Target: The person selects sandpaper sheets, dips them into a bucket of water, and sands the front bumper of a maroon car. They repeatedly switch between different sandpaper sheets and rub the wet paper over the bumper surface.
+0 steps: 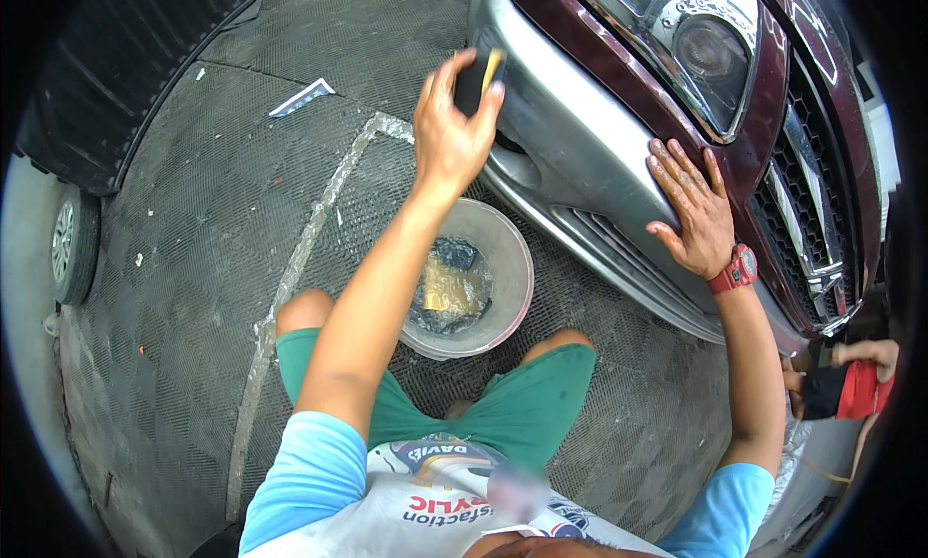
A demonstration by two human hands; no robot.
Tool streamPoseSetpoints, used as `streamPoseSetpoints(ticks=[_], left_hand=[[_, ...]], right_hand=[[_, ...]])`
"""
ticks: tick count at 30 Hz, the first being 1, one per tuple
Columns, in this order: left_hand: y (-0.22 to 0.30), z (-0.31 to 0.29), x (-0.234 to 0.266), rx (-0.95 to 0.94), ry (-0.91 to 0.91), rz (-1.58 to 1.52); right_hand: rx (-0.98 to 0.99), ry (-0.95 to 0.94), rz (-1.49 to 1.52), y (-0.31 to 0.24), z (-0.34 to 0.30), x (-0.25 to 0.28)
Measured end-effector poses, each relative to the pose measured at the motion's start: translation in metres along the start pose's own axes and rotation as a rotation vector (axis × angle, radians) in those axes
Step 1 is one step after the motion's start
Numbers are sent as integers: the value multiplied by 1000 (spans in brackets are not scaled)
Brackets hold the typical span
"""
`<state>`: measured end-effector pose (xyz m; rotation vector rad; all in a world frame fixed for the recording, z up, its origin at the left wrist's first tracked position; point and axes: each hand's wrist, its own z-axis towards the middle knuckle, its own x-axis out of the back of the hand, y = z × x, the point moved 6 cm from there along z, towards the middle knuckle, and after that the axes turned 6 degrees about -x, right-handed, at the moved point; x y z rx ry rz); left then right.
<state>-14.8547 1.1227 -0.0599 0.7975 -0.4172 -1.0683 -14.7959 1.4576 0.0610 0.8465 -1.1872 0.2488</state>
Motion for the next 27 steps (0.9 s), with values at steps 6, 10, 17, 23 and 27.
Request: streamPoseSetpoints(ticks=[6,10,17,23,27], left_hand=[[11,74,-22,-164,28,503],[87,-5,-63,-443,-184,646],[45,46,-32,-344,-70,726],[93,-55,-84,-383,-92,546],[52,3,-59,-348,88,611]], right_hand=[[-1,77,97,1,1,6],[-18,87,121,5,-5,3],[9,137,146,1,1,8],[-3,140,135,5,-6,4],[10,164,118,5,-5,7]])
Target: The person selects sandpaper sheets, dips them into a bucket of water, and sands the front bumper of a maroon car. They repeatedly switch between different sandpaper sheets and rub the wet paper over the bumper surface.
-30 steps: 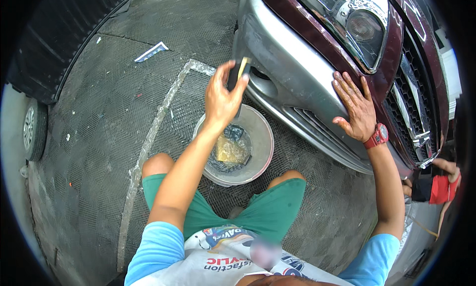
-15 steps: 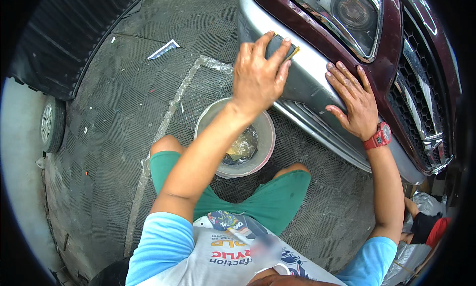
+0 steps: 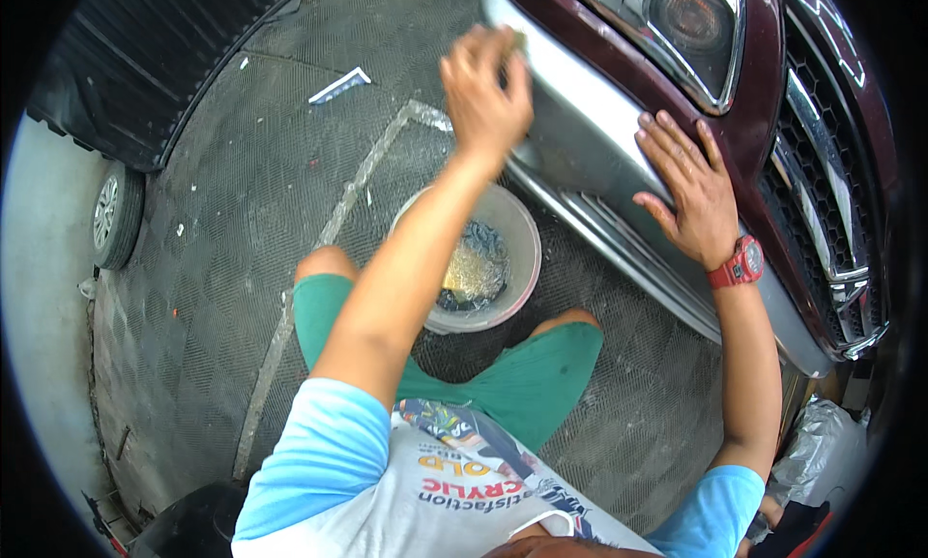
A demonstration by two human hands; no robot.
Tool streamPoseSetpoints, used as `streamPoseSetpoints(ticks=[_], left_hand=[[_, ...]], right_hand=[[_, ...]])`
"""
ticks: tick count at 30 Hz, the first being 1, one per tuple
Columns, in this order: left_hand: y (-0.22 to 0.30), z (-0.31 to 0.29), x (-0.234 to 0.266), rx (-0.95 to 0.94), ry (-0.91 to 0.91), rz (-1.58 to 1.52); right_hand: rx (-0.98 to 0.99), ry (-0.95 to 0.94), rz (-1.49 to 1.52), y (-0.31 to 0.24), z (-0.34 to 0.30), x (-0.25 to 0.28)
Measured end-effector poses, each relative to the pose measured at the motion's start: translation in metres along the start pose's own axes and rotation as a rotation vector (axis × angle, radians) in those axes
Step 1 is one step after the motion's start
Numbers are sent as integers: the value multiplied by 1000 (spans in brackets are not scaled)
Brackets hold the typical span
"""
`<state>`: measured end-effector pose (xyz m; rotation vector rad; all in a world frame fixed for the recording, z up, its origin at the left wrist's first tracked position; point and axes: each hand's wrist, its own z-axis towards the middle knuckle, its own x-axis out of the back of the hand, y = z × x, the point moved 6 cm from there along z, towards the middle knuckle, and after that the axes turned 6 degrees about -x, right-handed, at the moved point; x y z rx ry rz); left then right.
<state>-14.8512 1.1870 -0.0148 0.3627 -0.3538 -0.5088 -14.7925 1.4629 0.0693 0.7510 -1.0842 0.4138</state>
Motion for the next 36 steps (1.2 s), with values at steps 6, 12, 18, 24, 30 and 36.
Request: streamPoseSetpoints(ticks=[6,12,18,24,30,36], left_hand=[[24,-37,-20,388,242,-223],[-14,-18,-29,529,201,-265],[24,-61,-24,509,272,-227],[-46,-12,-35,621,257,-401],[10,-52,-24,547,282,-276],[-54,-5,-40,695,277,-437]], right_hand=[[-16,-10,-2,-1,0,-6],[-24,-10,-3,-1,1,0],[-28,-11,9,-3,3,-4],[-39,-7,-26,-1,2,-2],[-36,-28,-24,-2,3,-8],[-24,-22,-43,-2,5,-2]])
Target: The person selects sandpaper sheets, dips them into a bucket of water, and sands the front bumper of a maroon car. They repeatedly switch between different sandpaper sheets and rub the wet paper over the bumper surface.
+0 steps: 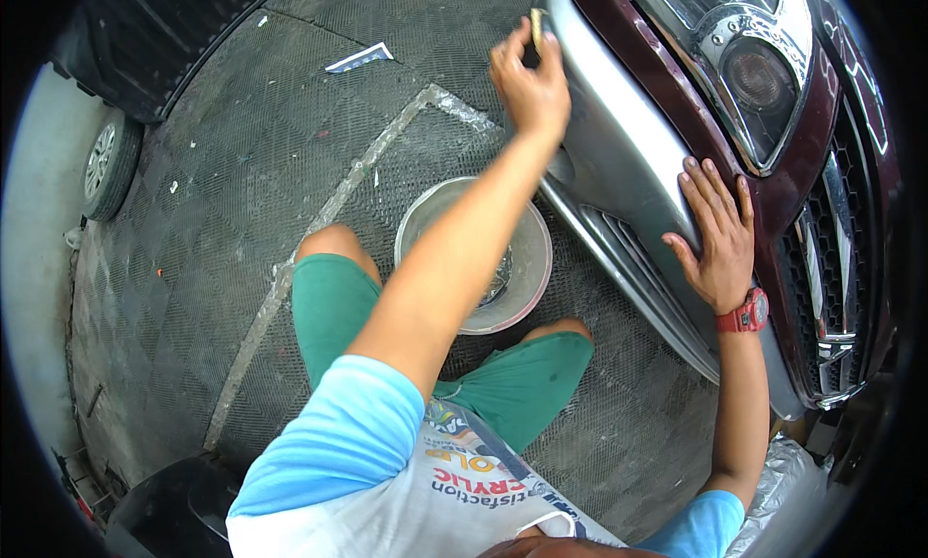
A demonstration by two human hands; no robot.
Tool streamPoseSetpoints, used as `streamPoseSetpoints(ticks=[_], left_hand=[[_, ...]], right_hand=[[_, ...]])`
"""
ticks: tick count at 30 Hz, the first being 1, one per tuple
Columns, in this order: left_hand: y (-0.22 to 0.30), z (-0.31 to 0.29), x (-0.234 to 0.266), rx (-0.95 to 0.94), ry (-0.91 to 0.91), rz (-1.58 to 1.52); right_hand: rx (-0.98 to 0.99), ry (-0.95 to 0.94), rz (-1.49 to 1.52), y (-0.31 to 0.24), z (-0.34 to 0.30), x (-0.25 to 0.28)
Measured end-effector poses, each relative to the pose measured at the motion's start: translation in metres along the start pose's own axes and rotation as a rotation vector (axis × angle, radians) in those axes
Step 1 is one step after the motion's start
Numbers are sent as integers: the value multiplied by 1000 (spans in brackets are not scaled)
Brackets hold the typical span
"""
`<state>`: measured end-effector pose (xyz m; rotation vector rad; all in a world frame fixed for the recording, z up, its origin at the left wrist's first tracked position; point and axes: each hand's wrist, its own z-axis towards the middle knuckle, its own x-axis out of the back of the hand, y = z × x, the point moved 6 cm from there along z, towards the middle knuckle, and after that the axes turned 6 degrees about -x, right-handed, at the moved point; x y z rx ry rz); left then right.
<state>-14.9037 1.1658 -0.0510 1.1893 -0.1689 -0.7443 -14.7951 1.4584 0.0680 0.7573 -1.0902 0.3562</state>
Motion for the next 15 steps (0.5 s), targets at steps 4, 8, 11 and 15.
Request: streamPoseSetpoints(ticks=[4,8,11,15], left_hand=[[-23,7,8,194,-1,-92],[16,-77,6,-169,28,-13],[1,-15,-3,-73,30,99],[-25,21,2,161,1,3]], right_hand=[[7,-5,4,-5,2,-2],[-18,-22,-18,3,-5,-2],[-10,-38,-31,4,-6,-2],[-2,-6,5,-3,3,-3]])
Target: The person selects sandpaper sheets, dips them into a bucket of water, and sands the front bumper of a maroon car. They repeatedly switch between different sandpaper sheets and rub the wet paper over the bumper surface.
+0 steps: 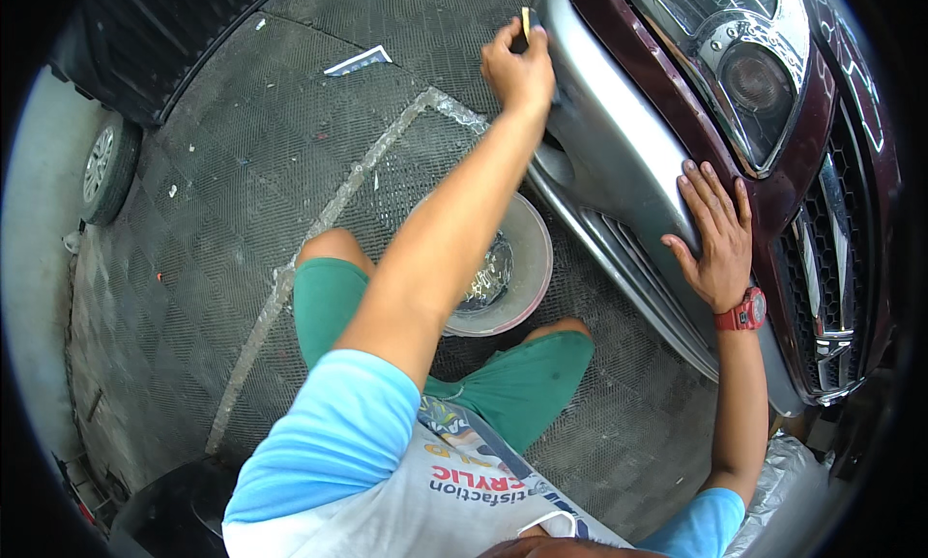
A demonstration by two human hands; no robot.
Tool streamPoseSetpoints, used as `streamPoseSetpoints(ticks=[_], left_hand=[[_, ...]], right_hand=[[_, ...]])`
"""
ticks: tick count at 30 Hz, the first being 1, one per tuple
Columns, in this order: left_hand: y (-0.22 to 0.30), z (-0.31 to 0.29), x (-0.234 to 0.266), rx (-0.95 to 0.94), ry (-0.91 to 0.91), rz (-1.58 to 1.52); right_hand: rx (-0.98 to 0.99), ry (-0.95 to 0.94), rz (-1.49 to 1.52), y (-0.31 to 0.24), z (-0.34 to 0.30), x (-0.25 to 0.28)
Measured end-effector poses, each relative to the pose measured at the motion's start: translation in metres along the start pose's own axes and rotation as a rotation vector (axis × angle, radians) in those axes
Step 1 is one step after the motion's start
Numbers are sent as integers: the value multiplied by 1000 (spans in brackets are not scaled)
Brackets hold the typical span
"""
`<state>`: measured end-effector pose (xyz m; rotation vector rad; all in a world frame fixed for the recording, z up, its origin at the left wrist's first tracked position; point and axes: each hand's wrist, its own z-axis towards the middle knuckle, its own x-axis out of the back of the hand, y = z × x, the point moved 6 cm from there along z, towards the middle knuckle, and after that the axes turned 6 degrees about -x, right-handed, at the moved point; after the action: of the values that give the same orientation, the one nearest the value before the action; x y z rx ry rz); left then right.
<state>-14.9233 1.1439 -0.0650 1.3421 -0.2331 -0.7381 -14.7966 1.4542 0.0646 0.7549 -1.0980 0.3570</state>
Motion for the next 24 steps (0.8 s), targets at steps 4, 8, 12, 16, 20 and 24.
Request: streamPoseSetpoints(ticks=[4,8,12,16,20,24], left_hand=[[24,-100,9,-326,-10,48],[8,-21,-4,-45,7,17],[-9,4,-2,182,-100,-169],[23,-96,8,-314,-50,39],[-13,8,-8,39,-47,-109],[-3,-3,-2,-20,-51,20]], right_hand=[[-22,-17,-10,6,-9,1],[-18,-13,-13,4,-5,6],[-9,-3,14,-1,1,2],[-37,-18,-8,6,-9,4],[-4,-1,5,0,-1,8],[-2,-1,22,1,0,1]])
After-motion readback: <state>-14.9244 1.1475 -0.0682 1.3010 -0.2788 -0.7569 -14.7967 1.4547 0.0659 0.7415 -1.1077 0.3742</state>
